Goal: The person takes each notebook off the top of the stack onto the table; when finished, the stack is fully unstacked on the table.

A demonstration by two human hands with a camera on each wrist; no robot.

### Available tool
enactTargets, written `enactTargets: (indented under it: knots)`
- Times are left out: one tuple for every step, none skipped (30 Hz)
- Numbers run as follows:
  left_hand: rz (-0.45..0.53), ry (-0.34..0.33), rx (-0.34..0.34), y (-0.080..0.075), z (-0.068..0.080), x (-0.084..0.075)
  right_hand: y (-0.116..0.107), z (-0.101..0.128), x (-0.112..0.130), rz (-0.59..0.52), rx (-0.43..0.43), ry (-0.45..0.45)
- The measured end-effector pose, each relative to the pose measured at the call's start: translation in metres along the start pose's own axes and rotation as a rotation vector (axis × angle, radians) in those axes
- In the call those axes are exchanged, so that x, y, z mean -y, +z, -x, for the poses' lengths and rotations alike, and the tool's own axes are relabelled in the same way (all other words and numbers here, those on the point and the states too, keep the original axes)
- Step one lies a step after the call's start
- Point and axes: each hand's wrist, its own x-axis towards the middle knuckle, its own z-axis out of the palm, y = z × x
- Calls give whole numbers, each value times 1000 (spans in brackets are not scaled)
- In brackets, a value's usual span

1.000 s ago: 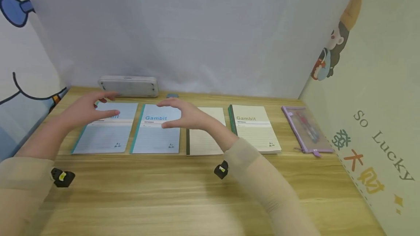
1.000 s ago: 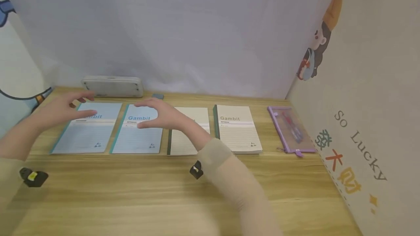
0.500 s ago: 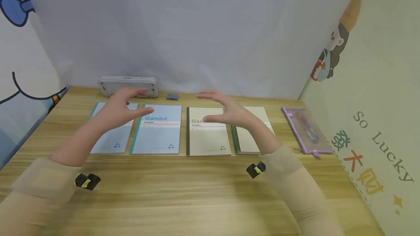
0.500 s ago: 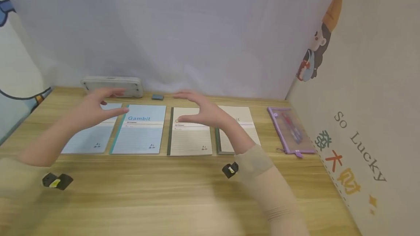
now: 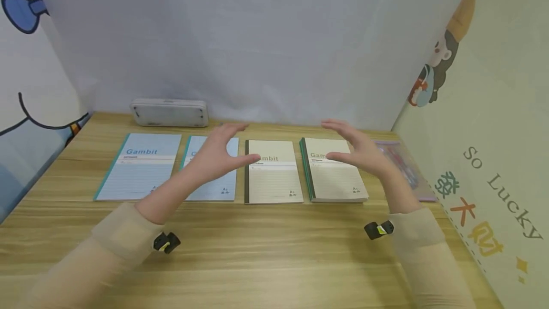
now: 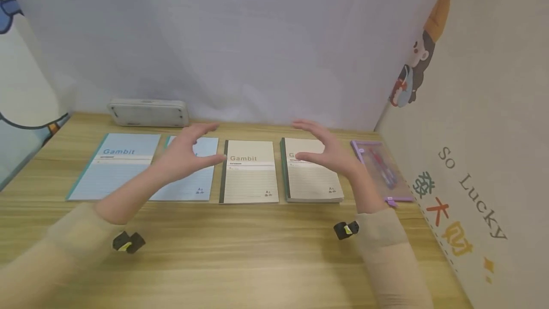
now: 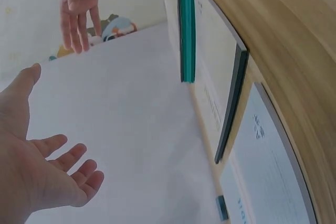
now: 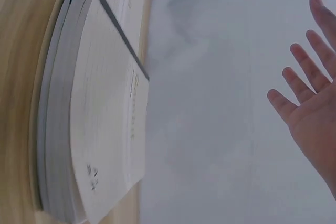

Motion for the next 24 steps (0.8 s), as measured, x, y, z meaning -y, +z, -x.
enactTargets:
  knots:
    - [12, 1, -2, 5, -2, -2, -3, 4, 0, 3, -7, 17]
    - [22, 5, -4, 10, -4, -4, -6, 8, -2, 5, -11, 30]
    - [34, 8, -7, 15, -5, -6, -8, 11, -3, 6, -14, 43]
    - [44, 14, -10, 20, -7, -7, -9, 14, -8, -3, -22, 55]
    - [55, 19, -13, 24, -9, -9, -10, 16, -15, -7, -30, 62]
    - [65, 23, -14, 29, -11, -10, -10, 19, -23, -7, -33, 65]
    - [72, 26, -14, 34, -14, -10, -10, 21, -31, -8, -37, 72]
    - [81, 31, -13, 39, -16, -11, -11, 24, -40, -13, -41, 84]
    - [89, 34, -12, 45, -19, -11, -10, 26, -49, -21, -45, 96]
    - [96, 35, -7, 51, -21, -12, -10, 29, -58, -24, -47, 104]
    - [103, 35, 0, 56, -24, -12, -10, 31, -67, -22, -44, 113]
    - [104, 38, 11, 62, -27, -12, -10, 33, -75, -22, -42, 131]
    - [105, 43, 19, 68, -30, -12, -10, 36, -82, -26, -40, 151]
    - [107, 45, 32, 73, -34, -13, -10, 38, -88, -29, -37, 164]
    - [103, 43, 46, 78, -37, -13, -9, 40, -94, -32, -32, 172]
    - [96, 42, 61, 83, -40, -14, -9, 42, -100, -34, -28, 185]
    - [87, 40, 75, 88, -44, -15, -8, 44, -105, -35, -25, 199]
    - [80, 38, 92, 93, -47, -15, -8, 46, -110, -38, -19, 214]
    - [77, 35, 109, 98, -51, -16, -8, 48, -114, -41, -11, 230]
    - [76, 32, 123, 104, -54, -15, -7, 50, -118, -47, -1, 252]
    - [76, 24, 140, 109, -56, -15, -7, 53, -121, -53, 9, 277]
    - [77, 17, 155, 115, -58, -14, -6, 55, -124, -55, 22, 303]
    - [76, 7, 173, 120, -59, -12, -5, 57, -126, -60, 38, 322]
    - [71, 2, 190, 126, -60, -11, -5, 58, -127, -67, 54, 340]
